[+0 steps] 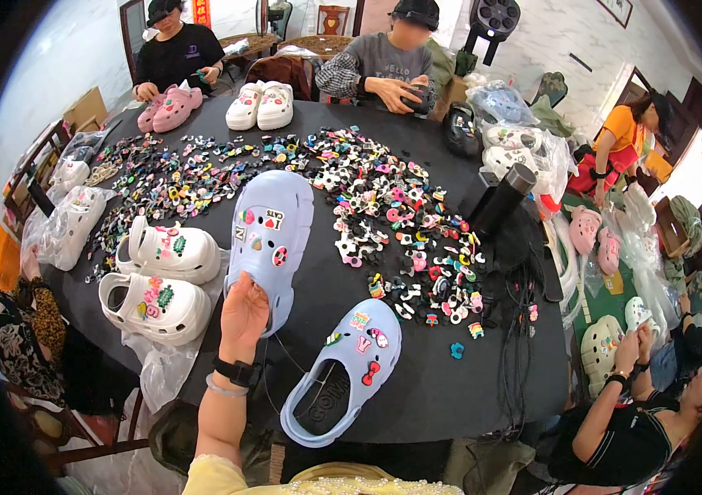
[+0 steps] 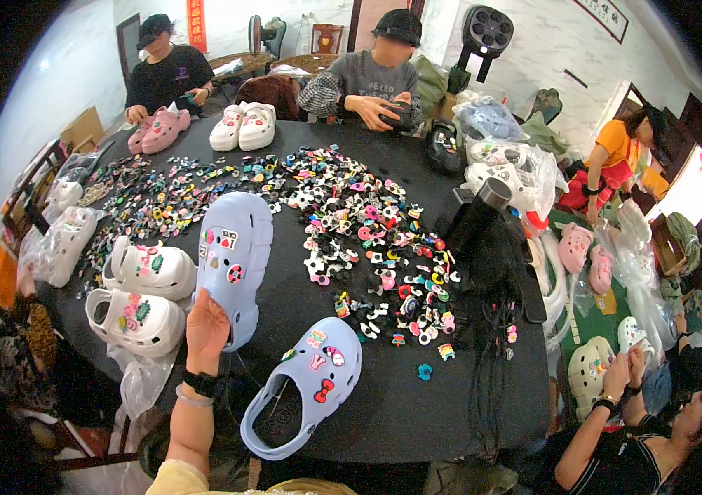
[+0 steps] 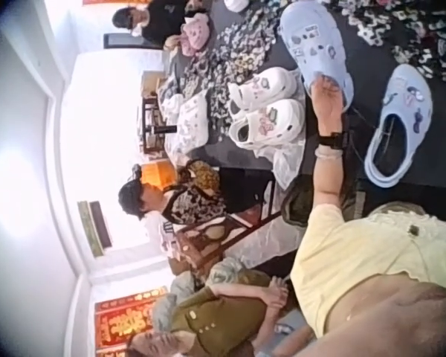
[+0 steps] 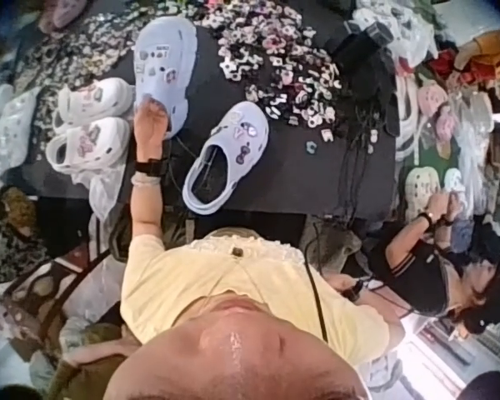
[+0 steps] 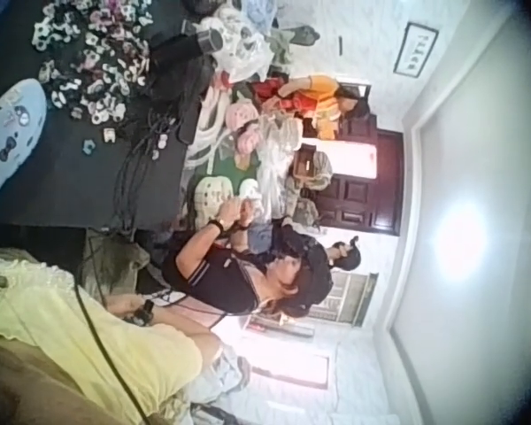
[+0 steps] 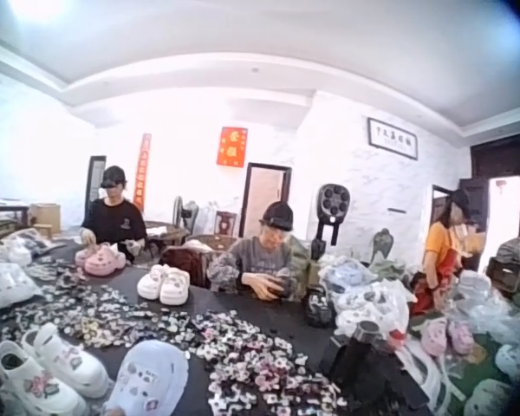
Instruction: Applying decorative charms to the holes of rubber clog-style shoes.
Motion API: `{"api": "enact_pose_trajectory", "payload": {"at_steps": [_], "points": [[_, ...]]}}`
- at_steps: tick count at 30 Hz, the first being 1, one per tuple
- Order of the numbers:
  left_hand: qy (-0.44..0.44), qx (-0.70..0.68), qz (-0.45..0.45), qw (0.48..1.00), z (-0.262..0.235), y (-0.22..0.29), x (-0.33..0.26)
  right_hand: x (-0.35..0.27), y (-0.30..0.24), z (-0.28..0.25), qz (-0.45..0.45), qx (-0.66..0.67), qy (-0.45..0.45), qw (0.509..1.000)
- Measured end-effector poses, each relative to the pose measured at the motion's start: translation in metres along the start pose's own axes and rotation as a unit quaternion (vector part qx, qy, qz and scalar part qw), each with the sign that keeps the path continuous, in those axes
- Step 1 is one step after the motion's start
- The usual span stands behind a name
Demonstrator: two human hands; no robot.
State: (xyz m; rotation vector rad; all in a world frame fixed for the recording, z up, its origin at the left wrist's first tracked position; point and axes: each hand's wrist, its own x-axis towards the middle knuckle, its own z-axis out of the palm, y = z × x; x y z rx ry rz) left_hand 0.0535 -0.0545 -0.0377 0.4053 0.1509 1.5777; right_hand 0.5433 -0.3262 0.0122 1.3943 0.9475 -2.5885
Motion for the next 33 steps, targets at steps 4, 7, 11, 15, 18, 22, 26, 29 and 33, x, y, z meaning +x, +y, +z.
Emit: {"api": "enact_pose_trajectory", "payload": {"at_steps": [4, 7, 11, 15, 18, 22, 26, 29, 33], "points": [[0.058, 0.028, 0.013, 0.998, -0.002, 0.0, -0.002, 0.002, -0.005, 0.0, 0.003, 0.015, -0.006, 1.0], [0.067, 0.024, 0.007, 0.997, 0.006, 0.0, -0.003, -0.002, -0.006, 0.006, 0.002, 0.032, -0.001, 0.999], [0.015, -0.002, -0.003, 1.0, 0.004, -0.008, 0.001, -0.002, -0.021, 0.018, 0.071, -0.227, 0.058, 0.969], [-0.052, 0.074, 0.078, 0.993, 0.016, -0.009, -0.005, -0.038, -0.099, -0.027, 0.01, -0.425, 0.186, 0.886], [-0.007, 0.085, 0.058, 0.995, 0.029, -0.009, -0.005, -0.044, -0.186, -0.016, -0.193, -0.499, 0.37, 0.76], [0.039, 0.012, 0.008, 0.999, 0.026, -0.001, -0.006, 0.008, -0.276, -0.03, -0.35, -0.477, 0.444, 0.673], [0.006, -0.031, -0.074, 0.997, 0.035, -0.005, 0.001, 0.089, -0.351, -0.085, -0.438, -0.543, 0.484, 0.528], [0.015, -0.07, -0.069, 0.995, 0.032, -0.009, 0.005, 0.178, -0.381, -0.169, -0.366, -0.537, 0.528, 0.546], [0.06, -0.065, -0.045, 0.995, 0.024, 0.0, 0.001, 0.24, -0.399, -0.168, -0.365, -0.515, 0.606, 0.483]]}}
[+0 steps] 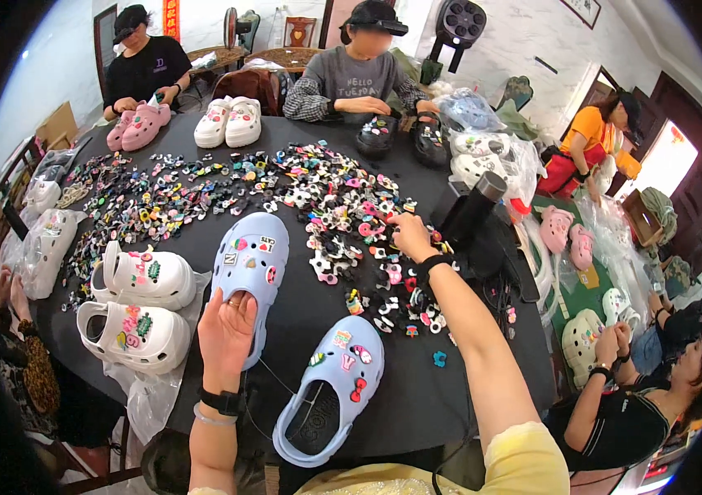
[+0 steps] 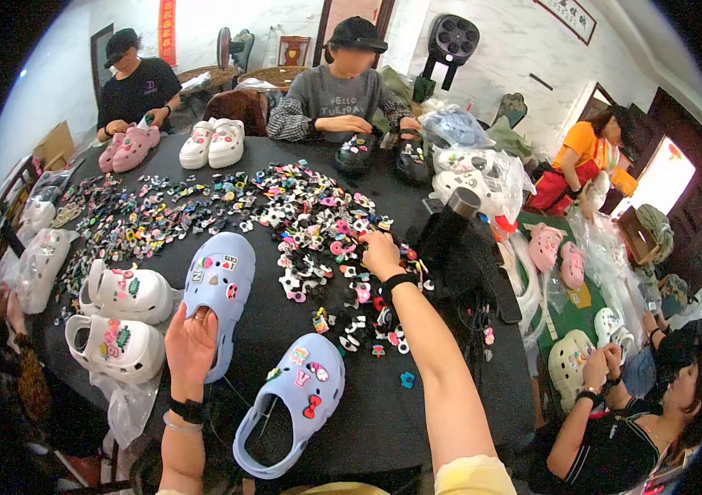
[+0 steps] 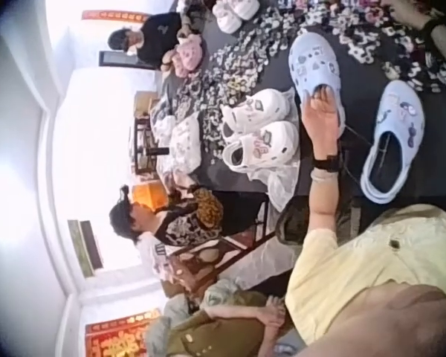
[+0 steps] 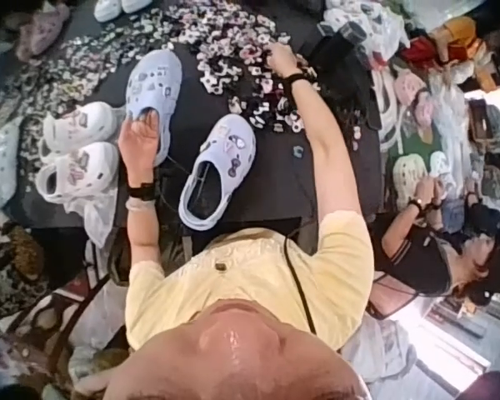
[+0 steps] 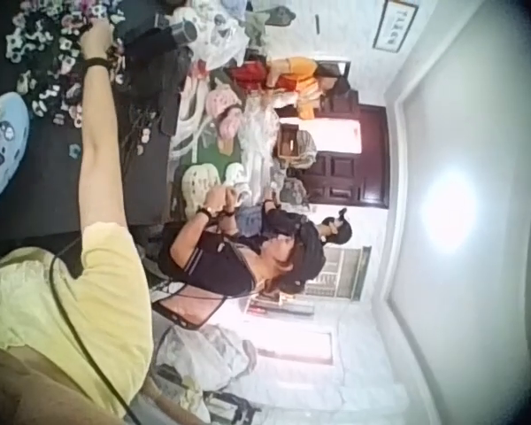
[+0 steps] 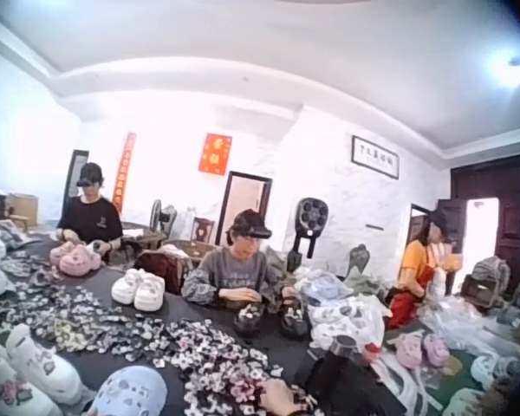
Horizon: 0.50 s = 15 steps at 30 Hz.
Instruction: Applying decorative charms to the holes of rubber clog-style shoes.
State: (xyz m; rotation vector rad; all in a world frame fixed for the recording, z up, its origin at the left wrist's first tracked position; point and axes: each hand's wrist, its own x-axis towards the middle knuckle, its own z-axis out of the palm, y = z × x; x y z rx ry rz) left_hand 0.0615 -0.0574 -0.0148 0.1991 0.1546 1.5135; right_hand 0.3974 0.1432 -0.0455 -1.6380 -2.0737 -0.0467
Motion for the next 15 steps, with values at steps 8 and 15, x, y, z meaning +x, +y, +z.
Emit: {"api": "enact_pose_trajectory", "payload": {"at_steps": [8, 15], "points": [[-0.011, 0.016, -0.007, 1.0, 0.003, 0.002, -0.001, 0.009, -0.028, -0.032, -0.024, 0.319, -0.268, 0.909], [-0.013, -0.008, -0.02, 1.0, 0.003, -0.002, 0.003, 0.002, 0.007, -0.069, 0.091, 0.447, -0.238, 0.857]]}}
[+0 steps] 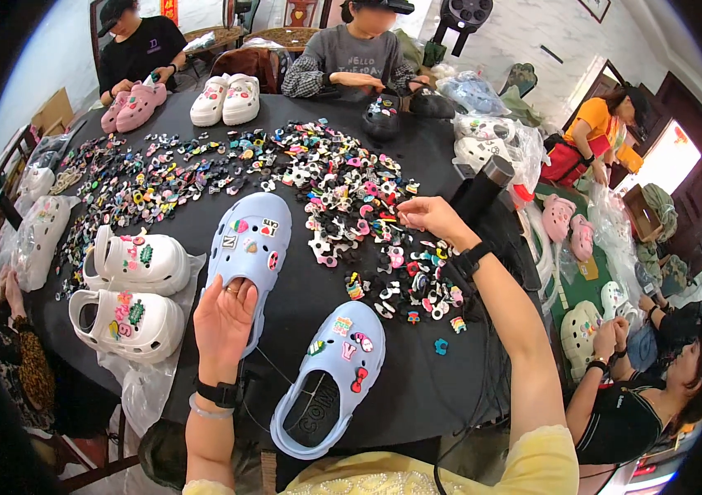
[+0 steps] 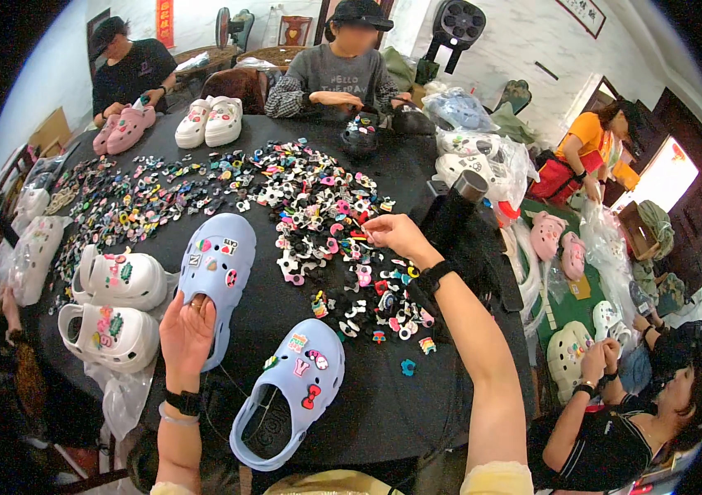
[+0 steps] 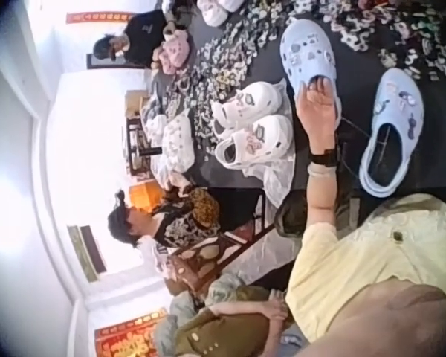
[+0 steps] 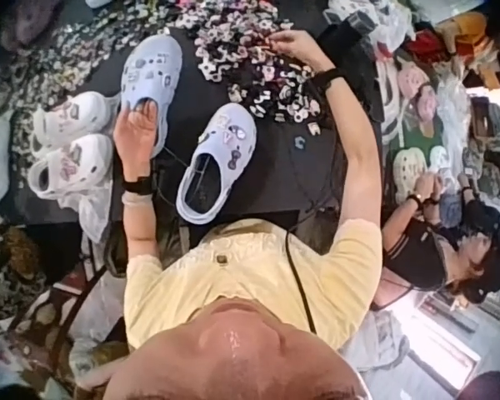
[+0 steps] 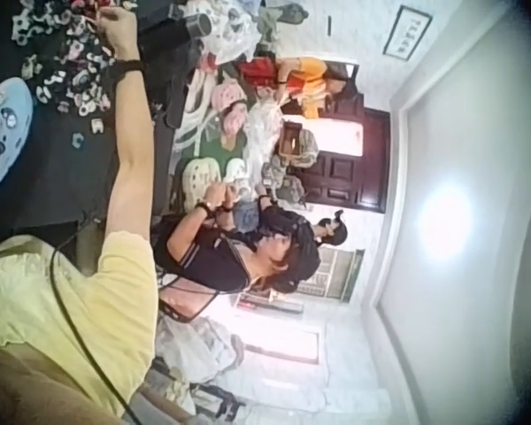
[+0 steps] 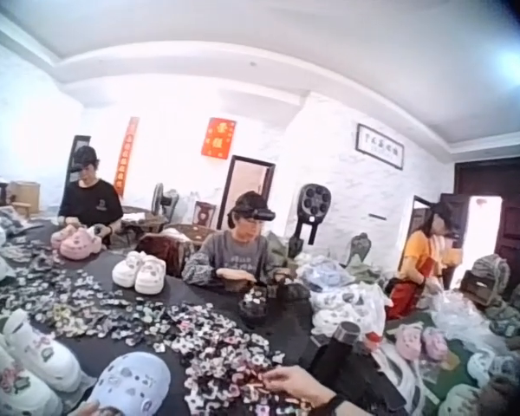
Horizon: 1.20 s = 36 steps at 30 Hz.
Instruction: Applying decorative charms to the holes of rubber clog-style shoes.
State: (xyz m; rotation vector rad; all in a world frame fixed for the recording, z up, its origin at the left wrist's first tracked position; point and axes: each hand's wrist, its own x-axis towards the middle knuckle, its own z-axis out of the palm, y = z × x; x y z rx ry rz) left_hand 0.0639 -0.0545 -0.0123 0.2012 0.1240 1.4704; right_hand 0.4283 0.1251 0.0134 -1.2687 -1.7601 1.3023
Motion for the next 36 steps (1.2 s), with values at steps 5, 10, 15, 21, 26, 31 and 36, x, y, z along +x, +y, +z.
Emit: {"api": "enact_pose_trajectory", "payload": {"at_steps": [5, 10, 15, 21, 26, 31, 36], "points": [[0.01, -0.006, 0.001, 1.0, 0.0, 0.0, -0.002, -0.033, -0.015, 0.011, 0.032, 0.181, -0.055, 0.981], [-0.014, -0.007, -0.007, 1.0, 0.001, 0.001, -0.003, -0.061, -0.039, 0.022, 0.045, 0.255, -0.047, 0.965], [-0.01, 0.001, -0.006, 1.0, -0.002, -0.001, -0.002, -0.073, -0.045, 0.03, 0.037, 0.213, -0.022, 0.976], [-0.006, 0.024, -0.006, 1.0, 0.0, -0.003, 0.0, -0.054, 0.009, -0.008, 0.001, -0.116, 0.117, 0.986], [0.016, -0.001, -0.001, 1.0, 0.003, -0.002, -0.001, -0.029, 0.041, -0.008, -0.072, -0.412, 0.141, 0.897], [0.012, -0.008, -0.005, 1.0, 0.002, 0.0, -0.002, -0.003, 0.035, 0.028, -0.124, -0.452, 0.08, 0.88], [0.009, -0.02, -0.003, 1.0, 0.003, -0.001, -0.002, 0.002, 0.049, 0.033, -0.075, -0.426, 0.137, 0.891]]}}
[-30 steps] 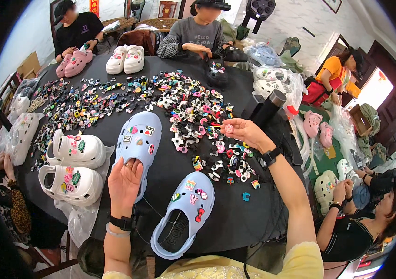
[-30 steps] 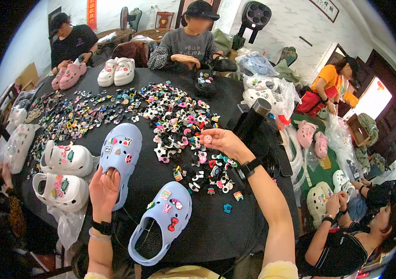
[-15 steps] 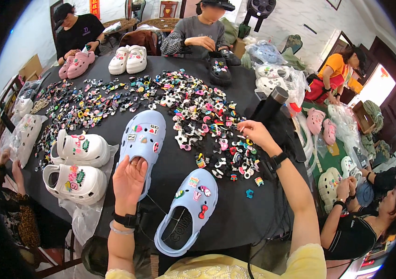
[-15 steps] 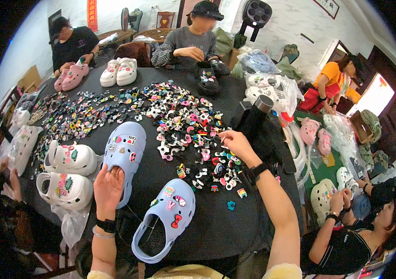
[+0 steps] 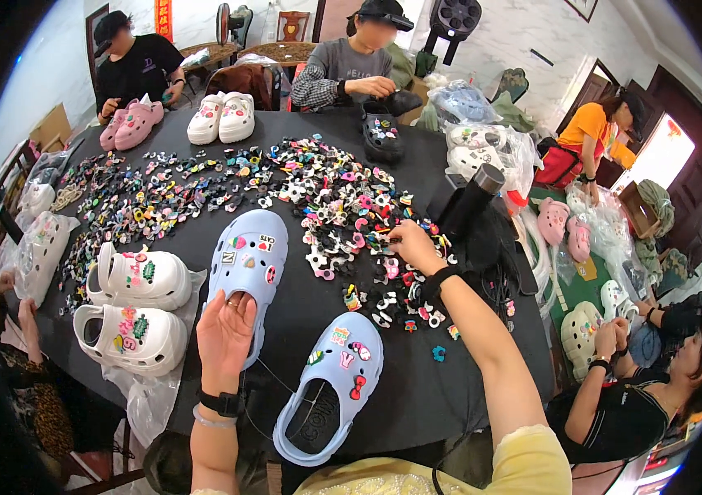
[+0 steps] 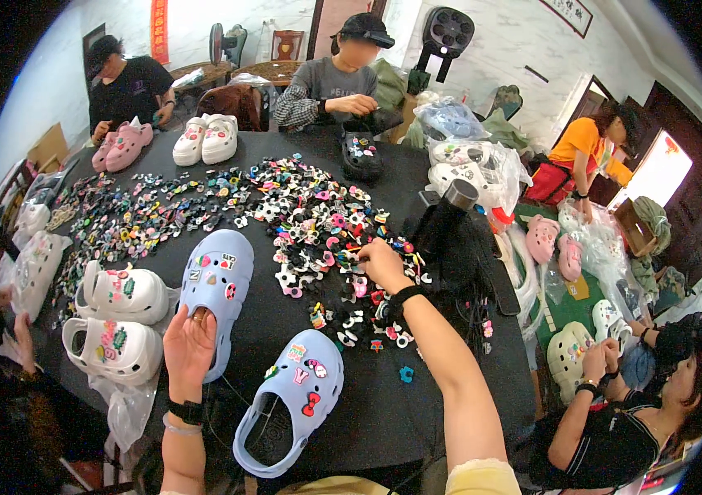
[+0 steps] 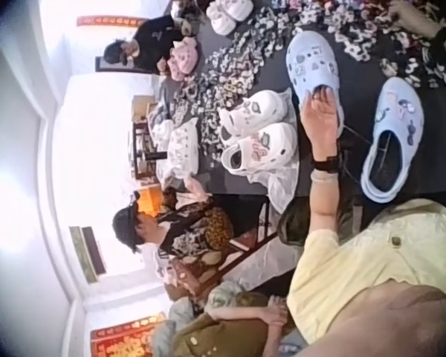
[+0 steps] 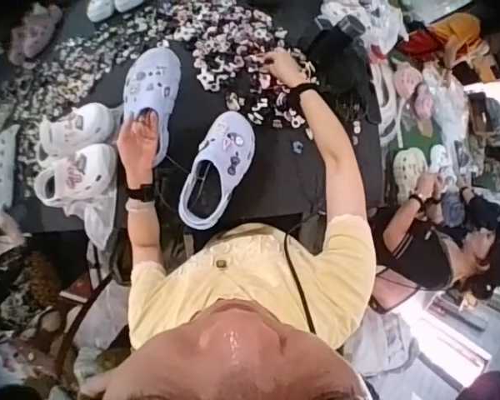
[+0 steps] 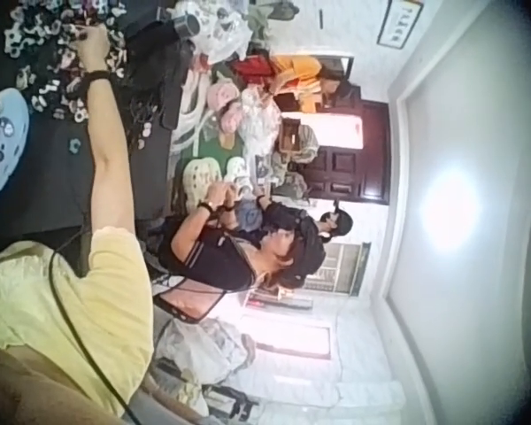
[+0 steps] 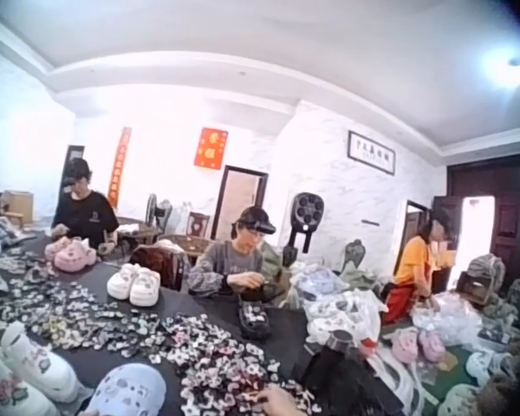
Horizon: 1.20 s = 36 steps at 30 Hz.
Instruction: Applying decorative charms to the holes of rubber clog-style shoes.
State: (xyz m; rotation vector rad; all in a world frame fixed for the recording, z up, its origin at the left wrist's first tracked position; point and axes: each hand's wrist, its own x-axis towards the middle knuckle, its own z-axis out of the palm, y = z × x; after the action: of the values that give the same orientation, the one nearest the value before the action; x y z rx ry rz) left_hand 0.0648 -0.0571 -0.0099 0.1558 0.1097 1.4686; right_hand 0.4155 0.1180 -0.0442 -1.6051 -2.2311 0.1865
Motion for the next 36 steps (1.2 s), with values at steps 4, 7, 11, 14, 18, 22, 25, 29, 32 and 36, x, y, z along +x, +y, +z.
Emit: {"api": "enact_pose_trajectory", "payload": {"at_steps": [4, 7, 11, 14, 18, 22, 25, 29, 32, 36], "points": [[0.008, 0.014, -0.002, 1.0, 0.0, 0.0, 0.0, -0.012, 0.006, -0.013, 0.03, 0.104, 0.015, 0.994], [-0.009, 0.033, -0.002, 0.999, -0.004, 0.003, -0.001, -0.02, 0.001, -0.027, 0.155, 0.467, -0.091, 0.866], [-0.011, 0.03, -0.004, 0.999, -0.004, 0.005, 0.001, -0.043, -0.027, -0.055, 0.198, 0.652, -0.11, 0.723], [-0.012, 0.017, -0.013, 1.0, -0.002, 0.0, 0.004, -0.057, -0.042, -0.076, 0.212, 0.669, -0.132, 0.7], [-0.022, 0.002, -0.015, 1.0, -0.005, 0.002, 0.003, -0.066, -0.054, -0.079, 0.202, 0.652, -0.17, 0.711], [0.002, 0.071, 0.029, 0.997, -0.01, -0.002, -0.006, -0.076, -0.083, -0.093, 0.176, 0.615, -0.156, 0.753], [-0.049, 0.169, 0.056, 0.983, -0.001, -0.014, -0.009, -0.089, -0.092, -0.106, 0.162, 0.553, -0.149, 0.804], [-0.048, 0.264, 0.079, 0.96, 0.015, -0.013, -0.013, -0.098, -0.092, -0.102, 0.165, 0.556, -0.158, 0.799], [-0.061, 0.281, 0.083, 0.954, 0.014, -0.01, -0.015, -0.1, -0.098, -0.104, 0.174, 0.539, -0.174, 0.806], [-0.051, 0.277, 0.076, 0.956, 0.013, -0.013, -0.013, -0.1, -0.104, -0.111, 0.17, 0.527, -0.171, 0.815]]}}
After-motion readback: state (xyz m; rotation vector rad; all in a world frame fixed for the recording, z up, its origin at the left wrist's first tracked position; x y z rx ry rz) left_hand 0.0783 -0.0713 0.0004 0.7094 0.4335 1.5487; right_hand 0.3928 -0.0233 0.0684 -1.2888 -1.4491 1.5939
